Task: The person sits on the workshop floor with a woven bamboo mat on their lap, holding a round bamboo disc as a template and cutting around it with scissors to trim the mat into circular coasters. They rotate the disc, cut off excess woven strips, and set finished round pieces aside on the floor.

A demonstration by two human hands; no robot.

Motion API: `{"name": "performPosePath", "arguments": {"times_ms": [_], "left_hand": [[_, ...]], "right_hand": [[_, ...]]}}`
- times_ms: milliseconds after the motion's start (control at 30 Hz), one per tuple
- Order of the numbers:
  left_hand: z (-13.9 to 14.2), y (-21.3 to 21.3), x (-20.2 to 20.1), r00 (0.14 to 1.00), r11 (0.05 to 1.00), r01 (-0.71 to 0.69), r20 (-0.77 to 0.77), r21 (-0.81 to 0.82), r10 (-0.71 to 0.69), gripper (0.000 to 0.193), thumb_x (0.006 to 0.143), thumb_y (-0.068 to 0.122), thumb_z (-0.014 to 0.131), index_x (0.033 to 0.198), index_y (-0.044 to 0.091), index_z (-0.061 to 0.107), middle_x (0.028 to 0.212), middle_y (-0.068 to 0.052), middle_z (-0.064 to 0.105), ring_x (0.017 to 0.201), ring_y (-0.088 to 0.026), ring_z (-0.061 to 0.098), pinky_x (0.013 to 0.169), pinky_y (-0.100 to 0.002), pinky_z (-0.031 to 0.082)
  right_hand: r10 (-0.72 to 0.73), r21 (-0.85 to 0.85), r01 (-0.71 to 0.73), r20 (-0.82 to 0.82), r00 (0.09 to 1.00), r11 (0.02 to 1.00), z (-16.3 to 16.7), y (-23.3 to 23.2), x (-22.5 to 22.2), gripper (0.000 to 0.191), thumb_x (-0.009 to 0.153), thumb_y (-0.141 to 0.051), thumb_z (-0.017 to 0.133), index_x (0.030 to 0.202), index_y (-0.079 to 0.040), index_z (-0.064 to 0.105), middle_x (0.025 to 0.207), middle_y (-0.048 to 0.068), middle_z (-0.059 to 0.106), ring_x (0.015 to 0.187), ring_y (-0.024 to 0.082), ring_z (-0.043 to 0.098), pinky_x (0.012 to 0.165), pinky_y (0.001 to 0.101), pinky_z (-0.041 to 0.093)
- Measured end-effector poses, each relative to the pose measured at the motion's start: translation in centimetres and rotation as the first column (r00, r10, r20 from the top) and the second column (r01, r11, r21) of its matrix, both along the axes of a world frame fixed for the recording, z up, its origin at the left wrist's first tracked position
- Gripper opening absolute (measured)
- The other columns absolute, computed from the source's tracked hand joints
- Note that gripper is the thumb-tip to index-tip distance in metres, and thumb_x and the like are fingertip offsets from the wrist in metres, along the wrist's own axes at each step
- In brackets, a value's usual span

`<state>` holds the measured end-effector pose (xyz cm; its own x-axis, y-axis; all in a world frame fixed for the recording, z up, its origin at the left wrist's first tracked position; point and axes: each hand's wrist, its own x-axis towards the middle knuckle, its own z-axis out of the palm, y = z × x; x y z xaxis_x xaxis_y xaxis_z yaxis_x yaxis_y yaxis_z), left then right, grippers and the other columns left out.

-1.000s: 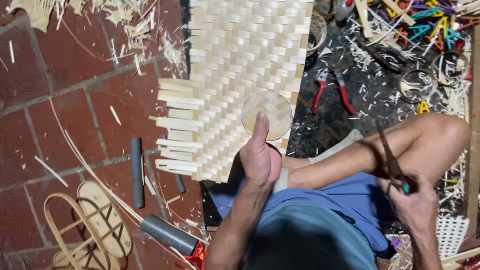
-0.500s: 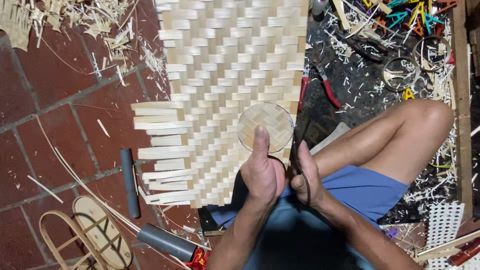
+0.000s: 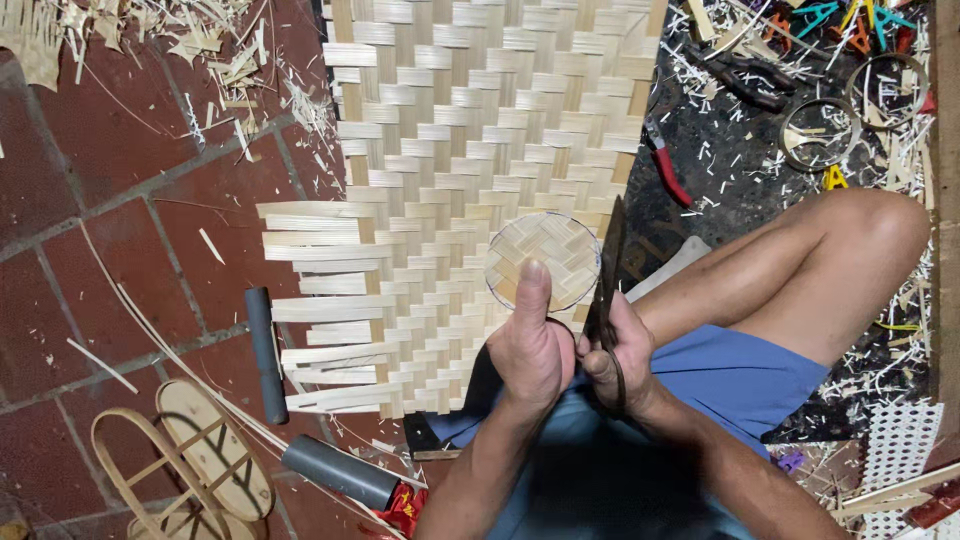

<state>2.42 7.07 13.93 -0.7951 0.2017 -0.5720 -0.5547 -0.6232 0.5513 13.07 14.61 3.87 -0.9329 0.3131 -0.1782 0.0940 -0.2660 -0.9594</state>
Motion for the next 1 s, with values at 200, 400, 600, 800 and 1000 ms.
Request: {"name": "performPosePath", "arguments": {"times_ms": [200, 400, 600, 800, 1000], "left_hand": [[-1.0, -1.0, 0.3, 0.981, 0.986, -0.006, -0.19, -0.165, -0.026, 0.041, 0.101, 0.019, 0.064, 0.13, -0.01, 0.062, 0.125, -0.011, 0.07, 0.113, -0.016, 0.066, 0.102, -0.03, 0.051], [-1.1, -2.7, -0.2, 0.926, 0.965, 0.067, -0.344, -0.252, -0.154, 0.032, 0.103, 0.011, 0.065, 0.127, -0.011, 0.064, 0.121, -0.013, 0.071, 0.108, -0.018, 0.068, 0.098, -0.033, 0.054], [-1.1, -3.0, -0.6, 0.956, 0.996, 0.073, -0.282, -0.056, -0.086, 0.035, 0.1, 0.008, 0.067, 0.13, -0.008, 0.061, 0.121, -0.013, 0.07, 0.108, -0.019, 0.068, 0.099, -0.034, 0.054], [-1.0, -4.7, -0.9, 0.91, 0.929, 0.26, -0.255, -0.262, -0.326, 0.037, 0.104, 0.014, 0.064, 0.131, -0.013, 0.063, 0.121, -0.013, 0.071, 0.108, -0.019, 0.068, 0.097, -0.032, 0.055], [-1.9, -6.0, -1.3, 0.886, 0.927, 0.363, -0.273, -0.098, -0.375, 0.037, 0.106, 0.017, 0.063, 0.131, -0.01, 0.062, 0.118, -0.013, 0.071, 0.104, -0.019, 0.068, 0.095, -0.032, 0.055]], "right_hand": [[0.013, -0.117, -0.028, -0.129, 0.992, 0.993, 5.2, 0.8, -2.0, 0.101, 0.088, -0.072, 0.071, 0.145, 0.005, 0.038, 0.117, 0.003, 0.054, 0.106, 0.012, 0.051, 0.093, 0.0261, 0.043], [0.102, -0.02, -0.101, 0.074, 0.992, 0.995, 5.3, 1.8, -1.4, 0.099, 0.082, -0.07, 0.073, 0.142, 0.006, 0.051, 0.096, 0.004, 0.059, 0.082, 0.012, 0.054, 0.071, 0.0259, 0.048], [0.096, -0.058, -0.093, 0.039, 0.995, 0.994, 5.9, 1.9, -2.0, 0.097, 0.083, -0.069, 0.073, 0.141, 0.006, 0.051, 0.091, 0.0, 0.057, 0.076, 0.008, 0.05, 0.066, 0.0231, 0.045], [0.132, -0.071, -0.132, -0.001, 0.991, 0.989, 6.9, 2.1, -2.2, 0.1, 0.084, -0.071, 0.071, 0.145, 0.005, 0.051, 0.098, 0.002, 0.059, 0.082, 0.008, 0.052, 0.07, 0.0225, 0.045], [0.148, -0.156, -0.143, 0.023, 0.989, 0.977, 6.8, 2.4, -2.2, 0.091, 0.085, -0.064, 0.076, 0.137, 0.006, 0.051, 0.107, 0.006, 0.06, 0.09, 0.01, 0.055, 0.076, 0.0247, 0.047]]}}
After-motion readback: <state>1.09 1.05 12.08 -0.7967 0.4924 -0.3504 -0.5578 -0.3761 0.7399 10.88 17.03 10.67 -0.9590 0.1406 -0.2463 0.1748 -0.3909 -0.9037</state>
